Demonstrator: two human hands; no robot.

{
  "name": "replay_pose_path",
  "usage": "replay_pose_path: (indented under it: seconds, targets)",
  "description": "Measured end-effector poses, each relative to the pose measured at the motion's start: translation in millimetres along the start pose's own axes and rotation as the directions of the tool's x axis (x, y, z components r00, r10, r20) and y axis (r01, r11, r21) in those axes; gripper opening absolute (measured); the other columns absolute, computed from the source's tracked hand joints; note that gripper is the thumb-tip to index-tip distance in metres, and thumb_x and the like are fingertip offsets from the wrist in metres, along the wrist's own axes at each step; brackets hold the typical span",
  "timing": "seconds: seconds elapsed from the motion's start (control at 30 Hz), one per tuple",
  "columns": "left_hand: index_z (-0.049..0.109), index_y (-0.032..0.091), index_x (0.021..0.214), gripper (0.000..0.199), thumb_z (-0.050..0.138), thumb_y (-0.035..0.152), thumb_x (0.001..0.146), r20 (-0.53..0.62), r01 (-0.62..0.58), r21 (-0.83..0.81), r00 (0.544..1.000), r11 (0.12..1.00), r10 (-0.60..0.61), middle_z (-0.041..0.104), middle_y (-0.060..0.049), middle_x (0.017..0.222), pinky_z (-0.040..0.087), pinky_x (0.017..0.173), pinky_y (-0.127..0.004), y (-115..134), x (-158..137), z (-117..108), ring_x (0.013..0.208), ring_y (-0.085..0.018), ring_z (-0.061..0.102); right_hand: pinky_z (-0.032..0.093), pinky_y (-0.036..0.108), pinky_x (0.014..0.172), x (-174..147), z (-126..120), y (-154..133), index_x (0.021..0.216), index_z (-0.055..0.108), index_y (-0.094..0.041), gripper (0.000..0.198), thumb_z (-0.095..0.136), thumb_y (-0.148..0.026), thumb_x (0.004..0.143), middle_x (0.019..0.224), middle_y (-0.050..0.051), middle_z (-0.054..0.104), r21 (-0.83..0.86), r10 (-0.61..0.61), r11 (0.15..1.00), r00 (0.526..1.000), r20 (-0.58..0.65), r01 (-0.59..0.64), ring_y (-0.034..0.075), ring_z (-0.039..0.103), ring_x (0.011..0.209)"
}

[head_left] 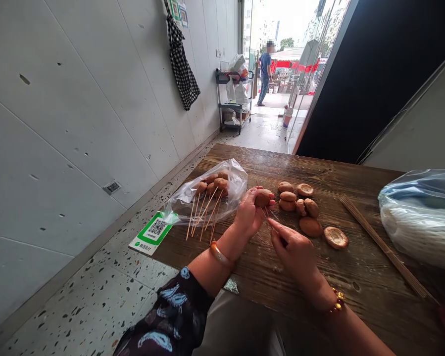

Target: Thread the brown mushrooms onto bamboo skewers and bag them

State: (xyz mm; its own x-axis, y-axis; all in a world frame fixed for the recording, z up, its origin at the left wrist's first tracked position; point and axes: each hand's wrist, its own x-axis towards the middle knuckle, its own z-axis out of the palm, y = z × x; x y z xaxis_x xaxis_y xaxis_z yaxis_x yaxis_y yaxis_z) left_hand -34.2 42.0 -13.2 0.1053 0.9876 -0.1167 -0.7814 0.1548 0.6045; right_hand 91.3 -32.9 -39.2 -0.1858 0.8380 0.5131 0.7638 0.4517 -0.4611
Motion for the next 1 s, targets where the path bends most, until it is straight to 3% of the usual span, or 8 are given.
replay_pose_path:
  seconds: [0.47,0.63,1.0]
  targets:
    - [0.052,0.016,0.1,0.015,0.05,0.023,0.087,0.001,0.004,0.001,1.0,1.0,-0.004,0.068,-0.006,0.079,0.051,0.065,-0.028,-1.1,-0.3,-0.4,0.064,-0.015,0.064,0.055,0.03,0.08,-0.4,3.1,1.8,0.117,0.07,-0.019,0.034,0.048,-0.02,0.091,0.105,0.005,0.076,-0.051,-0.009,0.999,1.0,-0.006,0.008,0.02,0.073,0.085]
    - [0.053,0.016,0.099,0.015,0.052,0.024,0.086,0.016,0.001,0.006,1.0,1.0,-0.001,0.068,-0.006,0.079,0.051,0.065,-0.027,-3.7,-1.0,-1.0,0.065,-0.015,0.064,0.056,0.03,0.073,-0.3,4.9,1.8,0.121,0.067,-0.019,0.037,0.046,-0.02,0.092,0.108,0.006,0.075,-0.098,-0.039,0.995,0.999,-0.034,0.035,0.021,0.074,0.087]
    - [0.044,0.021,0.115,0.021,0.042,0.028,0.095,-0.031,0.018,-0.036,0.999,0.999,-0.019,0.066,-0.003,0.077,0.05,0.066,-0.029,-8.5,-3.6,2.1,0.064,-0.015,0.064,0.057,0.029,0.077,1.6,9.7,-0.6,0.12,0.067,-0.016,0.036,0.043,-0.02,0.094,0.111,0.007,0.074,-0.128,-0.059,0.991,0.996,-0.067,0.05,0.02,0.073,0.092]
